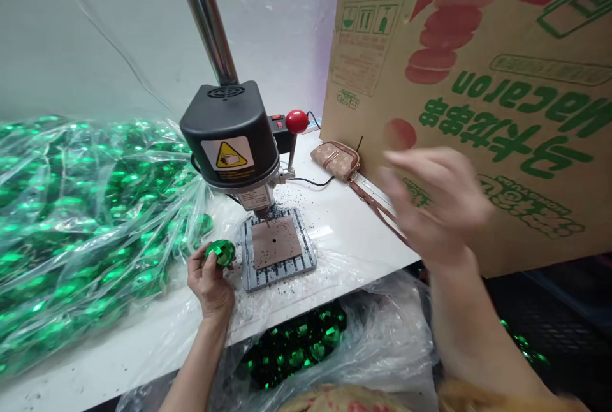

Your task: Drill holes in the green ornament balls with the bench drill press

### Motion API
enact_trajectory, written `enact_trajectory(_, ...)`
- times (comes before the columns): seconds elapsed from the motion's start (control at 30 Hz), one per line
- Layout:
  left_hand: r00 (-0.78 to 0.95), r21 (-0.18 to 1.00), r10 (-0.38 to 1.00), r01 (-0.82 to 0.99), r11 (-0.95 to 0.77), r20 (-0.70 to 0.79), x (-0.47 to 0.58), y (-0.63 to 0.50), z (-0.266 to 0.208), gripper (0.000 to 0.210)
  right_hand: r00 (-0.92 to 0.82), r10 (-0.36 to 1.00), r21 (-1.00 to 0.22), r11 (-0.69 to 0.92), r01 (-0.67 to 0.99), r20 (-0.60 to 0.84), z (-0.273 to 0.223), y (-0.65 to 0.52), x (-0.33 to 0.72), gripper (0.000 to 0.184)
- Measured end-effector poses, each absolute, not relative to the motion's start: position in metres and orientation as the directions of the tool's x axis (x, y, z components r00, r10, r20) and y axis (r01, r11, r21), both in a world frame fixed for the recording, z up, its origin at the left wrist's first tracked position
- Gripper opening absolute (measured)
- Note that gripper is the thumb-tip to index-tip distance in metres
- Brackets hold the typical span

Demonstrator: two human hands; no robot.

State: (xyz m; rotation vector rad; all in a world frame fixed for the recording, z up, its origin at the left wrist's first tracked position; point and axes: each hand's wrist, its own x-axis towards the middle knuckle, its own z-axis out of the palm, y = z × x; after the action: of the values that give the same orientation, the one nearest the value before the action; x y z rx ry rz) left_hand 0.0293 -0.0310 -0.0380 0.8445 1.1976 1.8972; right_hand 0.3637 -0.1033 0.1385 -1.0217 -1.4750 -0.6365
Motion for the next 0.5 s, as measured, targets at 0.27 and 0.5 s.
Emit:
enact_trajectory(0.27,-0.508,0.935,0.857,-0.256,-0.246,0.087,0.029,-0.022,-0.037,0.038,0.617,-0.037,-0.585,-0.365,0.724,0.786,0.048,-0.282,0.578,0.049)
enact_trajectory(0.5,-0.479,0.945,0.874,-0.242,-0.219,0.08,0.028,-0.024,-0.038,0.039,0.734,-0.037,-0.653,-0.487,0.58,0.679,0.035,-0.292,0.627,0.066)
